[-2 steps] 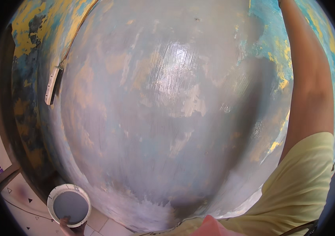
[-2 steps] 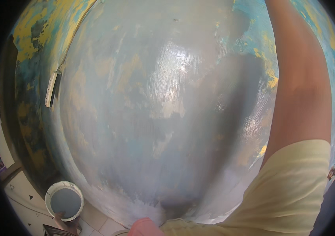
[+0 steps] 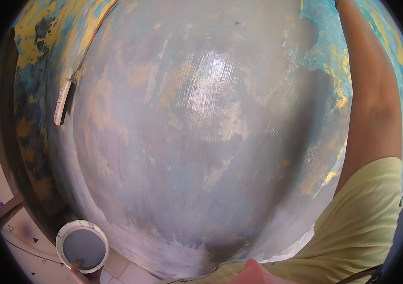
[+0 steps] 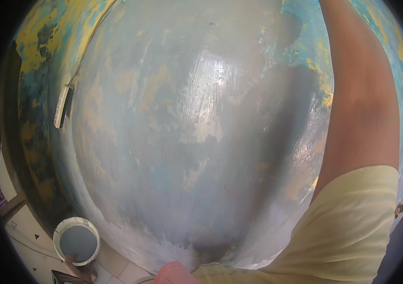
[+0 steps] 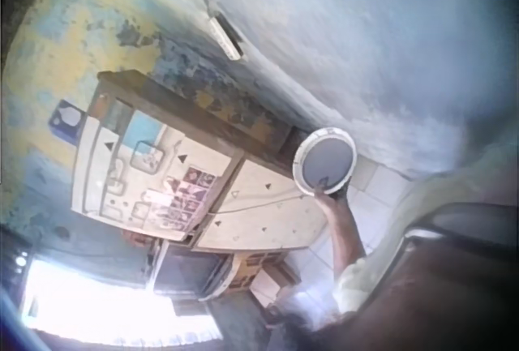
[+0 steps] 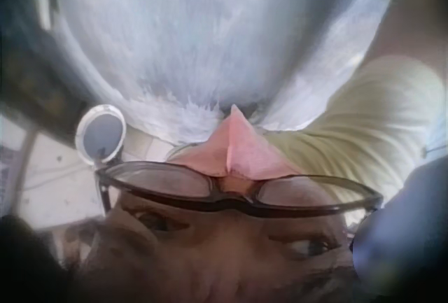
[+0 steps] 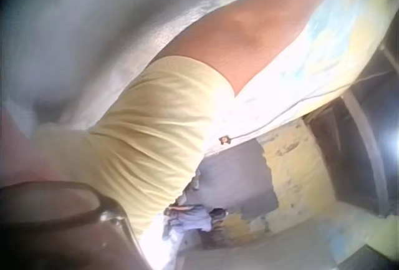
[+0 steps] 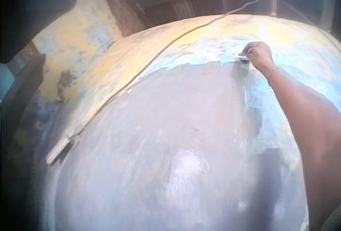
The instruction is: The person paints a wall using a brush, dipping it into a bucket of grey paint and applying it to a surface with peeling yellow and blue paint.
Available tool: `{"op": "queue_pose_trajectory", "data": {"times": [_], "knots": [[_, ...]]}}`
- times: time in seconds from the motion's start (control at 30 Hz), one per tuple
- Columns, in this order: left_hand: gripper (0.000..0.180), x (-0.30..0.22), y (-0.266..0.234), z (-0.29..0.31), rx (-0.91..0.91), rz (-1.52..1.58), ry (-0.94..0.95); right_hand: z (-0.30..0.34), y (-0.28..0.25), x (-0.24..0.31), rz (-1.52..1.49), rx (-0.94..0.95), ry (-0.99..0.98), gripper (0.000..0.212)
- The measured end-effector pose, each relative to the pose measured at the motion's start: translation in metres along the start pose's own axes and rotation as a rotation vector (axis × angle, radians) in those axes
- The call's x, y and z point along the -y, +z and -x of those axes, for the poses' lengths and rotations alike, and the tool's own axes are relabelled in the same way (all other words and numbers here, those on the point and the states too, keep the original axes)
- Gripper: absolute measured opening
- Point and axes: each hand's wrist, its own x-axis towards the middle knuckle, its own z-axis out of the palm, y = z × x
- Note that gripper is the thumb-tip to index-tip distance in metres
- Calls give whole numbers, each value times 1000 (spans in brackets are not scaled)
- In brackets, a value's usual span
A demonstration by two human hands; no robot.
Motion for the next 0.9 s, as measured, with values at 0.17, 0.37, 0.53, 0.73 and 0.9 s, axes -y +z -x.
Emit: {"op": "queue_pose_trajectory", "data": {"times": [0.17,0.37,0.53,0.73,0.9], "knots": [[68,-5,16,10,-85,30,-40,16,-30,28,118,172,112,7],[70,-14,11,7,-100,53,-65,3,-121,82,-353,453,340,10],[69,-9,-8,-3,-9,36,-25,-29,-47,48,-261,71,105,9],[66,-10,-1,0,-105,-20,-24,-4,28,61,-220,105,256,12],[65,-4,-16,10,-24,-170,159,-6,-47,97,-268,391,126,7]]}}
